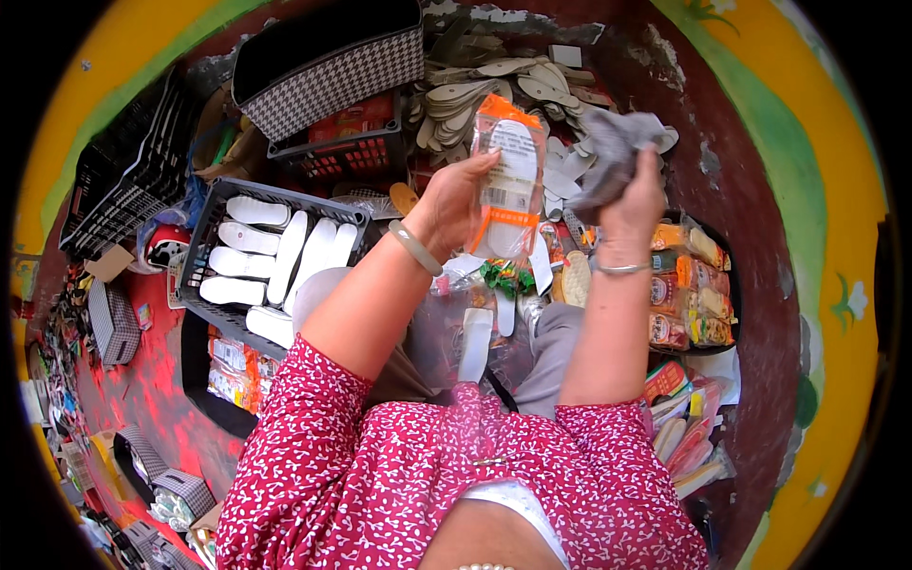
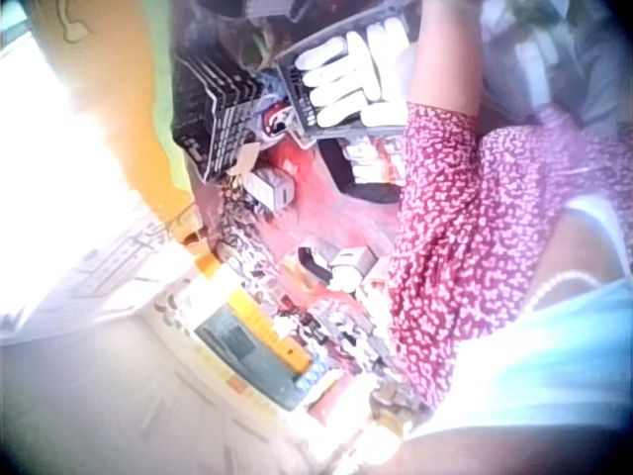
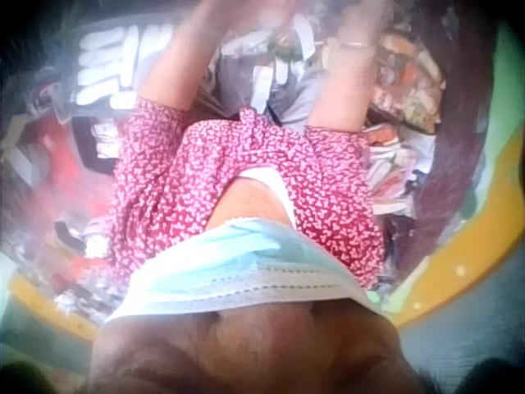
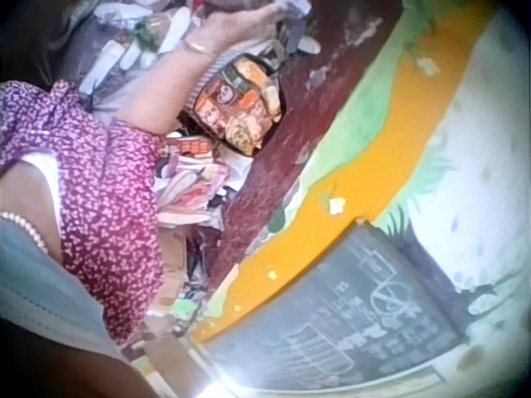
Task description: The person removes shoe insoles from a plastic package by hand, wipes them individually with a cloth, and sets them into a plastic crate.
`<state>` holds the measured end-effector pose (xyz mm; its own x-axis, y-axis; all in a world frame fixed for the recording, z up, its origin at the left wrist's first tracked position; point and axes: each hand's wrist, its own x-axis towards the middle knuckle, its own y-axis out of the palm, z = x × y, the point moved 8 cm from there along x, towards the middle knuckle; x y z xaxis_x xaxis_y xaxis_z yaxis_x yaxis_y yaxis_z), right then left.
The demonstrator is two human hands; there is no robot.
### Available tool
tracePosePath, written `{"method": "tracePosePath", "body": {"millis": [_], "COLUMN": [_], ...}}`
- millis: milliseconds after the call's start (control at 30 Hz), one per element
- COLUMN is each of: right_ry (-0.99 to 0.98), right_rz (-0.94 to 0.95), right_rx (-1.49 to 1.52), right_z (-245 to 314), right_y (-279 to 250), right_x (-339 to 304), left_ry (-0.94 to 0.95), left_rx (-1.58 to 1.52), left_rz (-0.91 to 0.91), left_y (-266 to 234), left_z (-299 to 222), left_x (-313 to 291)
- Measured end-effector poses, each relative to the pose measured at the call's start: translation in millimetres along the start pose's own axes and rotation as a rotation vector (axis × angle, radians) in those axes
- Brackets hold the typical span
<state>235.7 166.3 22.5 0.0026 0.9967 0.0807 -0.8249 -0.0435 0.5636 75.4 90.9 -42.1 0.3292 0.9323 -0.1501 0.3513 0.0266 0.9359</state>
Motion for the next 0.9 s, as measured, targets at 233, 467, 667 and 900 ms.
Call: {"method": "tracePosePath", "body": {"millis": [233,467,667,900], "right_ry": [-0.638,-0.494,-0.352,-0.726], "right_rz": [0.598,0.882,0.913,0.727], "right_rx": [-1.246,-1.016,-0.627,-0.891], "right_z": [-69.5,-71.7,-65.7,-52.9], "right_y": [84.6,109.1,120.4,122.6], "right_x": [-60.7,-99.1,-118.3,-105.4], "left_ry": [0.165,0.404,0.465,0.374], "left_rx": [-0.100,-0.102,-0.183,-0.158], "left_rz": [-0.040,-0.051,0.089,0.097], "left_y": [-14.3,-30.0,-26.4,2.4], "left_z": [-9.9,-56.2,-70.4,-30.3], "left_x": [6.4,-3.4,-8.1,-12.9]}}
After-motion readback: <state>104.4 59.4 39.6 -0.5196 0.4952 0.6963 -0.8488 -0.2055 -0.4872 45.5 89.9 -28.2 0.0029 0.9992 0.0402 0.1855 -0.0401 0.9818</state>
